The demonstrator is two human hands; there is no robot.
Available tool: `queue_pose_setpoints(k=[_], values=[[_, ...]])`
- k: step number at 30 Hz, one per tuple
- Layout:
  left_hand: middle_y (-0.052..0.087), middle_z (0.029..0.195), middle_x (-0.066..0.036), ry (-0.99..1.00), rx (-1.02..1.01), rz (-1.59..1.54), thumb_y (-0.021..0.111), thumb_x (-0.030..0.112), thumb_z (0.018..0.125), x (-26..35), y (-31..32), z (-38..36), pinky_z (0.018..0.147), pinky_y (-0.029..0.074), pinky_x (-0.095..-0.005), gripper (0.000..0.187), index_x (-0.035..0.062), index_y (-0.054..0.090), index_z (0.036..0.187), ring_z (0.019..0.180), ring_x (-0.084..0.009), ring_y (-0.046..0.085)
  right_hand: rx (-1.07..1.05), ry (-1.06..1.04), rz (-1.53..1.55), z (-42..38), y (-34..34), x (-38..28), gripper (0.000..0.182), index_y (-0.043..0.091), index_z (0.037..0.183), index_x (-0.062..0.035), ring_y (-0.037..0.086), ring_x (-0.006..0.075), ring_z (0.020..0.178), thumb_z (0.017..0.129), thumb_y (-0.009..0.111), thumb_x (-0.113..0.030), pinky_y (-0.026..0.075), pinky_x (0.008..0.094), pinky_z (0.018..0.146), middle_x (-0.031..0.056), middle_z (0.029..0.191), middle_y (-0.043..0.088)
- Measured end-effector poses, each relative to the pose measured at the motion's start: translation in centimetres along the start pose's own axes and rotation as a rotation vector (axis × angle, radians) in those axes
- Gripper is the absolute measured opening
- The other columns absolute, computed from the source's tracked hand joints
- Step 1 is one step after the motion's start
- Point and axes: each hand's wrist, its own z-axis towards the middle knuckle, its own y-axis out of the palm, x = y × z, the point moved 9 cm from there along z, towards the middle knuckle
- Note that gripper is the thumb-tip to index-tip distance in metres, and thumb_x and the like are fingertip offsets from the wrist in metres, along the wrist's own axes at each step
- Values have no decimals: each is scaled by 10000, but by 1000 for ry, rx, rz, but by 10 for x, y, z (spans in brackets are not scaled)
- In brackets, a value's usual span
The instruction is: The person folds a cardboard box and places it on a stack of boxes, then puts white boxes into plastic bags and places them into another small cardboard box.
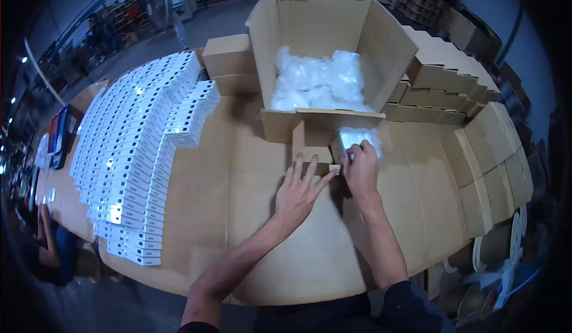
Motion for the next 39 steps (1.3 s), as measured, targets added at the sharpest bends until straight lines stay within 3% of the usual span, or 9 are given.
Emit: queue_pose_setpoints(k=[3,8,10,13,16,20,25,29,39], values=[[428,1575,-157,32,46,21,667,94,836,-3,-5,2,912,476,-423,845,332,402,1602,1240,-314,514,-23,31,-16,-1,7,5,61,693,847,49,629,416,824,813,718,6,524,502,754,223,891,616],[465,1531,-152,65,115,14,643,120,858,-12,-15,-4,934,464,-411,817,298,389,1613,1230,-295,510,-142,100,3,1,7,11,76,707,906,38,635,424,902,833,704,18,518,492,813,232,956,630],[566,1368,-123,63,188,-70,671,158,853,-22,-26,-14,1015,456,-478,599,187,586,1445,1221,-284,533,-88,24,18,3,-4,3,136,690,980,31,616,413,968,844,691,29,504,486,858,221,1036,631],[612,1197,-88,32,261,-90,714,197,839,-51,-35,-34,1117,389,-584,294,111,699,1120,1211,-276,559,59,-58,-18,18,-32,-40,233,666,1088,17,600,400,1043,858,658,56,492,479,916,207,1126,626],[623,1147,-69,-53,290,-35,744,223,827,-96,-45,-52,1178,290,-664,153,112,666,898,1213,-272,572,62,-164,163,28,-32,-96,318,642,1172,8,598,393,1097,864,625,87,486,480,961,193,1168,627],[613,1182,-85,-224,298,46,725,215,857,-168,-53,-78,1188,264,-673,146,99,678,932,1242,-285,561,-43,-366,351,34,7,-164,410,610,1269,20,577,402,1239,867,616,99,476,469,1042,196,1255,635],[549,1336,-153,-393,291,115,717,175,857,-246,-56,-108,1199,294,-611,468,61,584,1291,1338,-354,494,-270,-425,505,41,81,-229,473,545,1350,8,559,399,1278,885,588,84,470,466,1068,186,1266,650],[484,1433,-209,-501,261,59,703,104,850,-291,-64,-117,1195,319,-564,623,25,486,1428,1372,-384,458,-387,-539,530,43,157,-268,554,427,1440,3,544,409,1294,903,552,61,456,485,1091,198,1296,645],[514,1399,-192,-539,353,76,621,-5,877,-319,-45,-129,1171,363,-521,613,28,485,1473,1385,-384,450,-532,-531,505,57,246,-301,666,315,1520,-1,489,492,1326,891,530,37,410,532,1121,261,1380,580]])
